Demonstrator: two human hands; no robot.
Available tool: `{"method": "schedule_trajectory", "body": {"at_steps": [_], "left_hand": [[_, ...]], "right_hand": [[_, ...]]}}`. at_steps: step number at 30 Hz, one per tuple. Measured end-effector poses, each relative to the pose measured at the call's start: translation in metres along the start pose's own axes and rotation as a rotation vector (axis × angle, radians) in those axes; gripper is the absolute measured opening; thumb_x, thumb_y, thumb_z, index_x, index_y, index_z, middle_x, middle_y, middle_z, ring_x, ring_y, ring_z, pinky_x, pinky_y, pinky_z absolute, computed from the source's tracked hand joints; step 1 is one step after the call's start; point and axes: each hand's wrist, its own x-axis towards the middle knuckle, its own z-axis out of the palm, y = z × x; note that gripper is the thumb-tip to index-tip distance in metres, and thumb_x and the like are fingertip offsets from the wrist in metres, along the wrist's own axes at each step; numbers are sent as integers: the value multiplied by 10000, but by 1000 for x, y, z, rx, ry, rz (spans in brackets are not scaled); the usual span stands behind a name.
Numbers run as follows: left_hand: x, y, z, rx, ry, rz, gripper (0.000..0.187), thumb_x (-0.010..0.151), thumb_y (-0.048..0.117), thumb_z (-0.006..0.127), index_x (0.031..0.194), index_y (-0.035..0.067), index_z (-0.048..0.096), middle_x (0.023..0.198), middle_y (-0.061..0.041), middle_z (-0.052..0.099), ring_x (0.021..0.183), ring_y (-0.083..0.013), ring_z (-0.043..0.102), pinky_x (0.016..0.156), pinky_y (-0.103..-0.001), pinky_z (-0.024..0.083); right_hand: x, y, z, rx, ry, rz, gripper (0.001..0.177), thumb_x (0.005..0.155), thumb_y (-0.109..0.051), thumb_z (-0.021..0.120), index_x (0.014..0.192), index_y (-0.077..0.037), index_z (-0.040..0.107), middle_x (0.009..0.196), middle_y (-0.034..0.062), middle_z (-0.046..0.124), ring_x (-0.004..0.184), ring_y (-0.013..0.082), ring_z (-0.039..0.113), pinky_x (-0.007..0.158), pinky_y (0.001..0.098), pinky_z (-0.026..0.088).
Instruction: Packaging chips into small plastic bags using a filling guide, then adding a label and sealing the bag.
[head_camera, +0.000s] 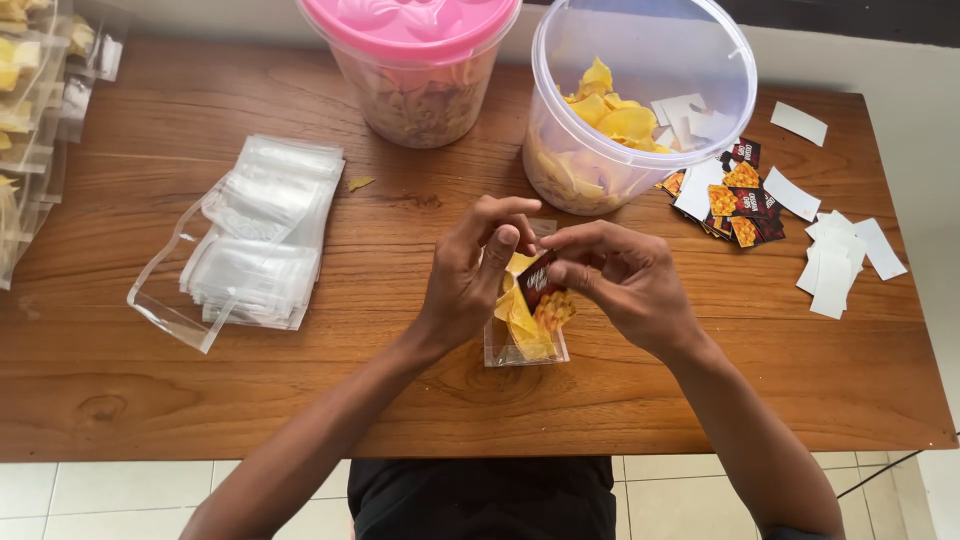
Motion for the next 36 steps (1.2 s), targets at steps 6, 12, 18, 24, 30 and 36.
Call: {"method": "schedule_trajectory", "body": {"at_steps": [6, 12, 18, 24, 30, 36], "left_hand": [[-3, 7, -26, 151, -121, -32, 261, 893, 186, 804, 1106, 67, 710, 871, -54, 690, 829, -162, 697, 811, -351, 579], [-5, 2, -25, 201, -44, -157, 69, 948, 90, 735, 1012, 65, 738, 794, -75, 719, 732, -137, 695, 736, -319, 579], [-7, 7, -15, 306, -105, -123, 94, 916, 104, 773, 1009, 106, 768, 766, -55, 725, 679, -144, 681, 697, -289, 569], [-27, -1, -15, 461, -29, -87, 353, 1077, 276, 560, 1282, -3, 629, 886, -184, 676, 769, -256, 641, 697, -387, 581], [-70, 3, -27, 860, -225, 474, 289, 933, 310, 759, 1098, 75, 730, 966, -102, 637, 875, -291, 641, 767, -403, 534], [-65, 17, -19, 897, -319, 562, 233, 893, 216, 796, 1066, 66, 750, 957, -98, 676, 845, -262, 651, 748, -392, 521]], "right_hand": [[5, 34, -3, 21, 154, 108, 133, 920, -62, 777, 1023, 17, 745, 848, 99, 732, 774, 95, 667, 640, 222, 573], [7, 32, -12, -285, 101, -67, 188, 924, -106, 780, 1088, -16, 764, 892, 133, 729, 793, 161, 694, 654, 284, 574], [8, 29, -18, -268, -46, -95, 80, 954, -125, 735, 961, -53, 770, 805, 85, 701, 737, 155, 636, 629, 266, 512], [9, 37, -20, -246, -48, -68, 77, 991, -89, 691, 975, -41, 748, 788, 101, 675, 740, 141, 602, 627, 279, 494], [10, 60, -28, -197, -134, 19, 89, 984, -105, 710, 941, -47, 763, 775, 95, 705, 752, 132, 608, 648, 284, 493], [14, 56, -24, -180, -159, 196, 95, 969, -87, 690, 942, -46, 772, 788, 133, 732, 716, 203, 621, 667, 329, 472]]}}
